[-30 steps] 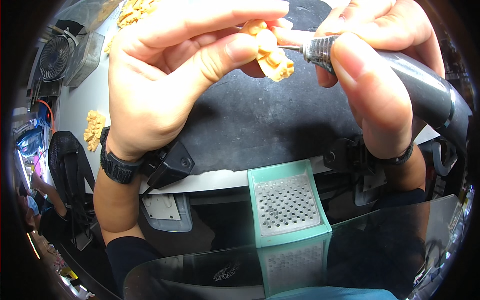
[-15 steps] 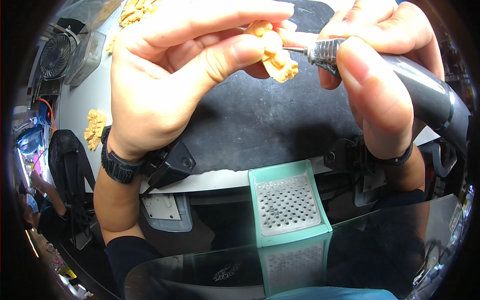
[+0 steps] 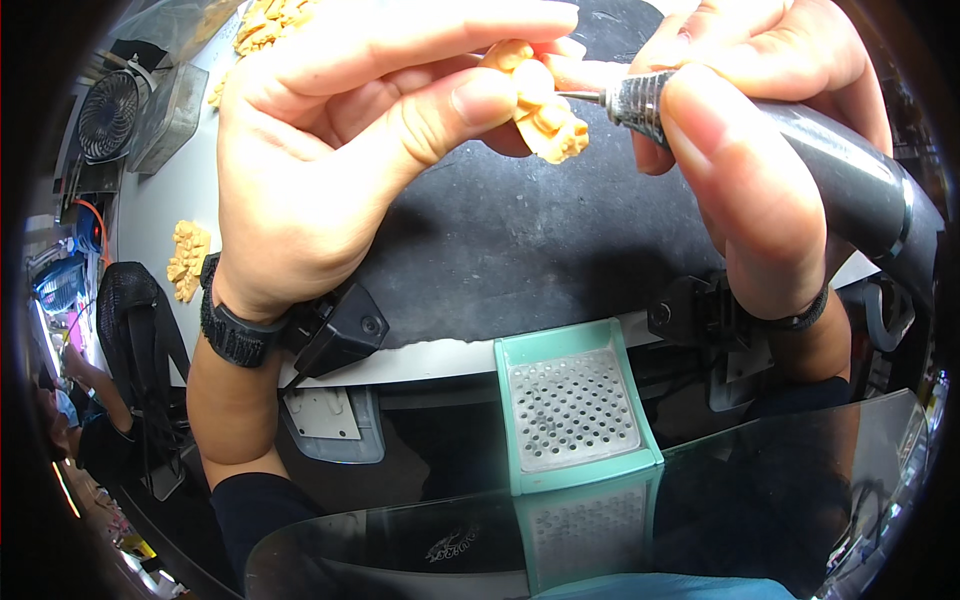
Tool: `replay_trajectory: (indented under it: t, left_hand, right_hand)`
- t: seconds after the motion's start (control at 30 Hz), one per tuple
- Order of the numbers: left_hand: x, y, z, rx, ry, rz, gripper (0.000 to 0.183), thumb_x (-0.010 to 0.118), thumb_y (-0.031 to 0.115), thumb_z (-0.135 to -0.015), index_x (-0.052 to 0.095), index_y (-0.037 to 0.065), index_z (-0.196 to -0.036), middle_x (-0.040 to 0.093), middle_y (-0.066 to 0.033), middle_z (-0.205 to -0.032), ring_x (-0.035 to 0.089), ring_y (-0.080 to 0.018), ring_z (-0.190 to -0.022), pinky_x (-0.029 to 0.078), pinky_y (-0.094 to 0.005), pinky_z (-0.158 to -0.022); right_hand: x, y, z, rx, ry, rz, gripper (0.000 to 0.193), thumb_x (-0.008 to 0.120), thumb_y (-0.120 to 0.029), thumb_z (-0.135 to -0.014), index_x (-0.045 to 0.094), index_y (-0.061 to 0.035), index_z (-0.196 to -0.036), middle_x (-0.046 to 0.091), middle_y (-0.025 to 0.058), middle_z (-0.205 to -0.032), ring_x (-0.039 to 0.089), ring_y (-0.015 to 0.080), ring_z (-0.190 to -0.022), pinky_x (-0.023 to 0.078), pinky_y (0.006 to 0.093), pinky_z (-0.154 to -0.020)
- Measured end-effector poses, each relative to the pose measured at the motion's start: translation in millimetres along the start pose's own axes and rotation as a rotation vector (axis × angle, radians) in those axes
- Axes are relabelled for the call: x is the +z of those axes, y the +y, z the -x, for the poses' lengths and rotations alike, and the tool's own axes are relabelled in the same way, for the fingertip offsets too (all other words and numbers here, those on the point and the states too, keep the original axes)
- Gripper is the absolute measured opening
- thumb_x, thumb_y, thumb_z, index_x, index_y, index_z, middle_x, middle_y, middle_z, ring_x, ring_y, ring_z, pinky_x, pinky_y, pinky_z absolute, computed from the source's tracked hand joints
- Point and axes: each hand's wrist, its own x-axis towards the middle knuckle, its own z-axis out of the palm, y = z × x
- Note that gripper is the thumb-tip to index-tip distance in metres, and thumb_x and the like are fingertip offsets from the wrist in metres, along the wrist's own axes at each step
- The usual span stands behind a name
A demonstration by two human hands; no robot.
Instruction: The recorder uses a high-speed rotary dental tool to shape and refine a plaster dental model.
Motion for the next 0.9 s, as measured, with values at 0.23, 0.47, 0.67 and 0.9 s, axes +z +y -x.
replay_trajectory:
  t: [0.23,0.47,0.67,0.9]
  left_hand:
    - [1.0,-0.3,-0.4,0.014,-0.004,0.004,0.039,0.061,0.002,-0.089,0.051,-0.008,-0.125,0.062,-0.0182,-0.114,0.062,-0.0191,-0.100,0.051,-0.0309,-0.089]
    - [7.7,1.7,-3.7,-0.029,0.046,0.030,0.031,0.062,0.003,-0.089,0.055,-0.006,-0.117,0.064,-0.0157,-0.105,0.065,-0.0183,-0.092,0.058,-0.0318,-0.079]
    - [11.2,1.9,-2.8,-0.070,0.104,0.110,0.028,0.062,0.001,-0.088,0.056,-0.005,-0.115,0.065,-0.0154,-0.104,0.066,-0.0183,-0.091,0.058,-0.0319,-0.080]
    - [2.5,-0.4,-1.2,-0.026,0.047,0.028,0.033,0.060,0.000,-0.089,0.054,-0.006,-0.121,0.064,-0.0167,-0.106,0.065,-0.0202,-0.092,0.057,-0.0325,-0.079]
  right_hand:
    - [-2.2,-0.5,0.6,-0.016,-0.003,0.007,0.014,0.069,0.003,-0.070,0.056,-0.0004,-0.074,0.062,0.0118,-0.066,0.062,0.0168,-0.057,0.050,0.0285,-0.061]
    - [-7.3,3.2,-2.1,-0.039,-0.007,0.014,0.014,0.069,0.004,-0.069,0.056,-0.0002,-0.074,0.062,0.0118,-0.065,0.062,0.0168,-0.057,0.050,0.0285,-0.061]
    - [-2.8,1.0,-5.0,-0.051,-0.008,0.025,0.014,0.069,0.004,-0.069,0.057,0.0000,-0.073,0.062,0.0119,-0.064,0.062,0.0168,-0.056,0.051,0.0286,-0.062]
    - [-3.1,2.6,-4.5,-0.062,-0.010,0.028,0.014,0.070,0.004,-0.068,0.057,0.0002,-0.073,0.063,0.0119,-0.064,0.062,0.0168,-0.056,0.051,0.0286,-0.062]
